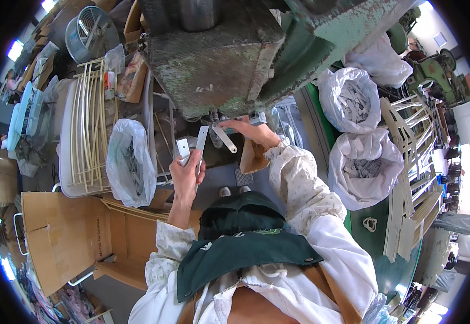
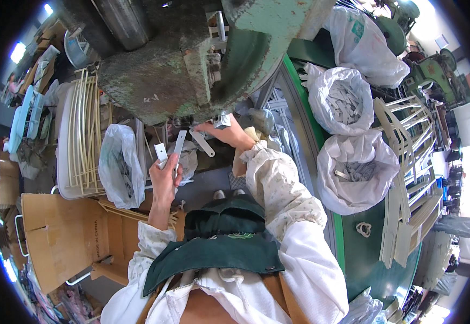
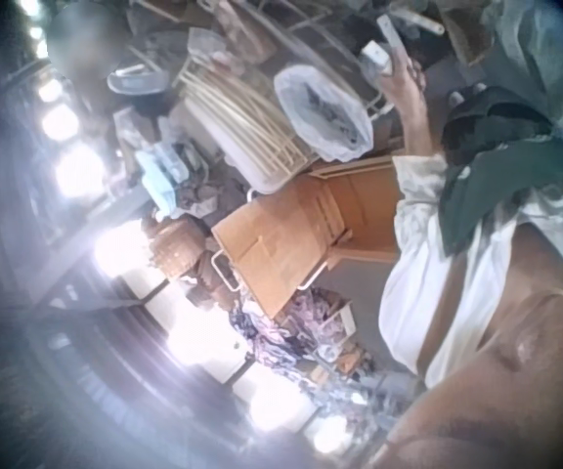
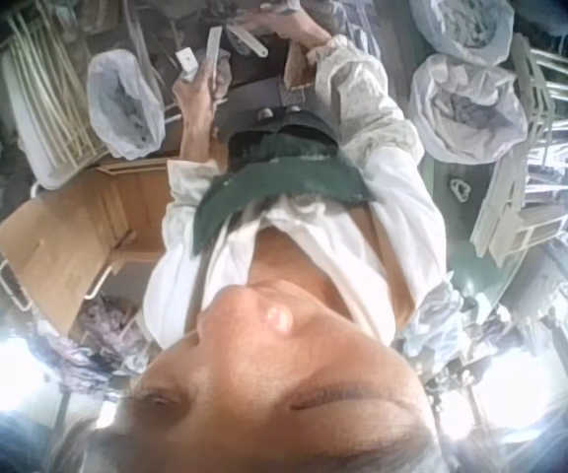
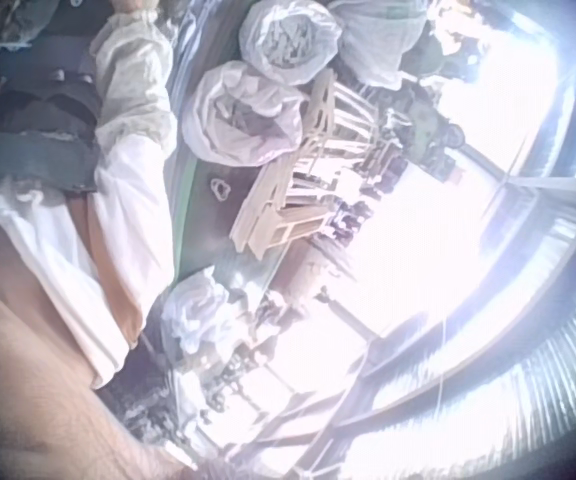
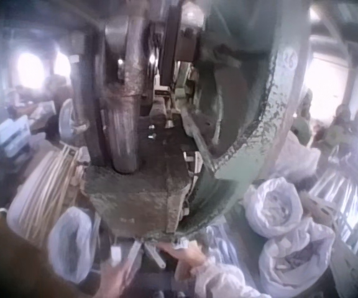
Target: The person repeatedly picks up small white plastic pieces from a bag, aligns them, and presses them together by hand. The assembled pieces are placed into a nearby bag. The process is repeated continuously.
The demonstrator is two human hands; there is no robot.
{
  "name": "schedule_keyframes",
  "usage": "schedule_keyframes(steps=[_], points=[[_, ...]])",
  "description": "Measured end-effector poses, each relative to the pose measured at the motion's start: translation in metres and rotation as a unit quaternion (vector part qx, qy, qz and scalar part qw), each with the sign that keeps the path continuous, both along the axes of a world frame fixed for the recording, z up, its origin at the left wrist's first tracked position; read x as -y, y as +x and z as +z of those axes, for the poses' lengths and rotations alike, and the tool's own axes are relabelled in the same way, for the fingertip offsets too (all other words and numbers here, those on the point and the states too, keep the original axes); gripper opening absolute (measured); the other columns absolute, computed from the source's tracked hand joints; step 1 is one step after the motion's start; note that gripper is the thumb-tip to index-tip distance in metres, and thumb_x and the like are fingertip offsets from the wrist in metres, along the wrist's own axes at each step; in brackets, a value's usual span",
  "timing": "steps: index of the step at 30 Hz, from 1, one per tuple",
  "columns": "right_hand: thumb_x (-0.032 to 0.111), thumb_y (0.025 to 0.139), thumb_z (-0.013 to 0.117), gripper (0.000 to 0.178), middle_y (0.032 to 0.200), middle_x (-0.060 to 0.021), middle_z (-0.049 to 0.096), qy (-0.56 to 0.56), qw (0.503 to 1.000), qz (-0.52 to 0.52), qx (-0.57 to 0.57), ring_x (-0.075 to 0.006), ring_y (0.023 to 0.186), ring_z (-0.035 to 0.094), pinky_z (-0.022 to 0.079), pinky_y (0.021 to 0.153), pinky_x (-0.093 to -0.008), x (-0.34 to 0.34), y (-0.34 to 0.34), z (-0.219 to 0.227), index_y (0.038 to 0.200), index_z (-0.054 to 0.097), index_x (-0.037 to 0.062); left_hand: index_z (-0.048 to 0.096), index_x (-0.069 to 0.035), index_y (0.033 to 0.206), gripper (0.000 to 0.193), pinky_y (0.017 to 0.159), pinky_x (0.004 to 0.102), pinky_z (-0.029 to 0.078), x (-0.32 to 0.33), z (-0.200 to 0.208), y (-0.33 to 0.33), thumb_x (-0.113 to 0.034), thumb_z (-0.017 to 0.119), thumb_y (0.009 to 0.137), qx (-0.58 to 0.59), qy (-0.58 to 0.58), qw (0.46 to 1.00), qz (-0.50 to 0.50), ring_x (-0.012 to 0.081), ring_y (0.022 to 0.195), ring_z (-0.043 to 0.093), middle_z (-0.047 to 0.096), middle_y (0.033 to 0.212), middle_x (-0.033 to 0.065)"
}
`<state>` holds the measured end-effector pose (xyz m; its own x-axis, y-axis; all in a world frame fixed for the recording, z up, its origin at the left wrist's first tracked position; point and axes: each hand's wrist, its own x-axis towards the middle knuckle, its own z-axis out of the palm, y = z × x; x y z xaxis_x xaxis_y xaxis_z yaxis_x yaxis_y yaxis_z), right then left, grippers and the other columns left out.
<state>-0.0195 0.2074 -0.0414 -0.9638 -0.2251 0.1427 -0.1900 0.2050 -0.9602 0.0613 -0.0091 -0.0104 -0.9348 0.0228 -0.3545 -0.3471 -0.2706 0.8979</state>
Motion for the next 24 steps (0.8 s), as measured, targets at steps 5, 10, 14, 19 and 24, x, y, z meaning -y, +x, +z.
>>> schedule_keyframes(steps=[5,10,14,19,24], points=[[0.017,0.090,0.062,0.031,0.097,-0.0031,0.065,0.061,0.995,0.025,0.074,-0.0106,0.087,0.061,0.048,0.080,-0.0242,0.010,0.007,0.036,0.114,0.057,-0.0012,0.059,0.002,0.090,0.020,0.034,0.0200,0.028,-0.004,0.010,0.001,-0.018,0.064,0.090,-0.044,-0.013,0.999,0.001,0.0071,0.038,0.042,0.054,0.059,0.0050],[0.027,0.087,0.068,0.042,0.096,-0.0082,0.068,0.025,0.997,0.006,0.075,-0.0129,0.088,0.064,0.049,0.077,-0.0245,0.007,0.010,0.028,0.110,0.054,-0.0052,0.059,0.001,0.088,0.018,0.034,0.0201,0.029,-0.007,0.012,-0.002,-0.016,0.063,0.090,-0.109,-0.034,0.993,-0.025,0.0061,0.039,0.042,0.054,0.058,0.0041],[0.025,0.083,0.069,0.025,0.071,-0.0055,0.068,0.108,0.993,-0.037,0.041,-0.0108,0.064,0.058,0.046,0.060,-0.0284,0.011,0.036,0.049,0.083,0.069,-0.0001,0.059,0.002,0.086,0.018,0.035,0.0201,0.029,-0.014,0.006,-0.020,-0.015,0.064,0.089,-0.114,-0.045,0.991,-0.044,0.0060,0.040,0.043,0.054,0.057,0.0035],[0.023,0.085,0.067,0.025,0.063,-0.0007,0.064,0.075,0.982,0.062,0.165,-0.0065,0.054,0.049,0.038,0.049,-0.0247,-0.002,0.042,0.047,0.080,0.068,-0.0018,0.059,0.002,0.087,0.018,0.035,0.0199,0.030,-0.012,0.012,-0.021,-0.014,0.065,0.088,-0.116,-0.022,0.991,-0.058,0.0059,0.040,0.043,0.055,0.058,0.0038],[0.021,0.086,0.064,0.024,0.062,-0.0005,0.063,0.048,0.980,0.063,0.183,-0.0039,0.050,0.045,0.035,0.045,-0.0217,-0.003,0.042,0.044,0.080,0.068,-0.0016,0.060,0.003,0.088,0.020,0.035,0.0198,0.030,-0.007,-0.004,-0.025,-0.016,0.068,0.086,-0.066,-0.037,0.995,-0.064,0.0067,0.039,0.044,0.056,0.058,0.0048]])
